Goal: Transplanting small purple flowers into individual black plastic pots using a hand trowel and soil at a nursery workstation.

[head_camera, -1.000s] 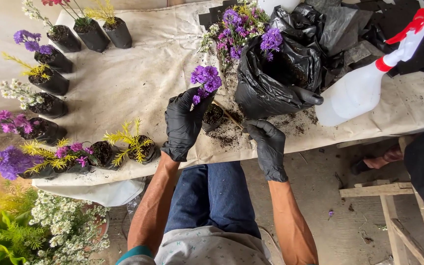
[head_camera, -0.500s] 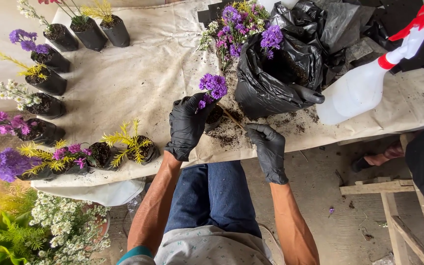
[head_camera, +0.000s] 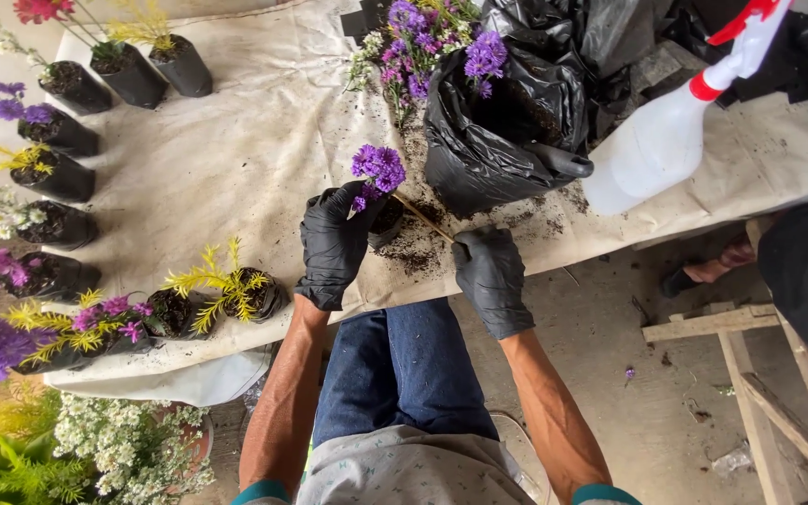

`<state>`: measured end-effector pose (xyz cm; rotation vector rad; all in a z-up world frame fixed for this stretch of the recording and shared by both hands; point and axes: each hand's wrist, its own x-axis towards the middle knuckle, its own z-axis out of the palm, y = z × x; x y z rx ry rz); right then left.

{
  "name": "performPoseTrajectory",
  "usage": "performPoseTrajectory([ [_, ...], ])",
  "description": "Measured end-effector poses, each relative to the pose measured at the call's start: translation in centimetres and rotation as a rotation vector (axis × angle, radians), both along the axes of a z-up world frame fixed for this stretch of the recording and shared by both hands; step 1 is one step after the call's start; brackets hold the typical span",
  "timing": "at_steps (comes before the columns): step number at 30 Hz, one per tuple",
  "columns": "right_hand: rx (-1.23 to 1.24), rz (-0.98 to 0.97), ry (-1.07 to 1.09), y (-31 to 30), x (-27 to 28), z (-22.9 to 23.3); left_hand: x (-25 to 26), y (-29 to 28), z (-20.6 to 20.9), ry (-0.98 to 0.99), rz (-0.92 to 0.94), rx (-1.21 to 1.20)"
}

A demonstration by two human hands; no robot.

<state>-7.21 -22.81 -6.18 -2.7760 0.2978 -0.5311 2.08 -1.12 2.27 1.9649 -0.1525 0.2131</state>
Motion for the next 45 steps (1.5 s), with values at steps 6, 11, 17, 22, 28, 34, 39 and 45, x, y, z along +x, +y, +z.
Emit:
performPoseTrajectory([
  [6,-0.186,0.067,-0.036,-0.7,0.0,0.7,0.4,0.2,-1.8,-0.023,-0.034,-0.013],
  [11,0.219,0.005,0.269,-1.1,-1.2,5.8,0.9,0.7,-3.9,-0.106,-0.099,-0.142],
  [17,0.983,-0.005,0.079,0.9,-1.6,11.6,0.4,0.5,-2.3,-0.142,-0.119,-0.188],
  [22,0.999,0.070,-0.261,1.2,-1.4,8.6,0.2,0.3,-1.8,-0.089,-0.138,-0.225],
  [28,0.906,0.181,-0.599,3.0,-2.2,10.2,0.5,0.7,-2.5,-0.087,-0.142,-0.211],
  [34,0.874,0.098,-0.636,3.6,-2.7,9.6,0.5,0.7,-3.3,-0.105,-0.135,-0.222],
  [39,0.872,0.094,-0.630,3.3,-2.3,8.8,0.2,0.7,-2.2,-0.119,-0.136,-0.206],
  [45,0.852,0.112,-0.648,4.3,-2.2,9.1,0.2,0.8,-2.2,-0.115,-0.133,-0.190],
])
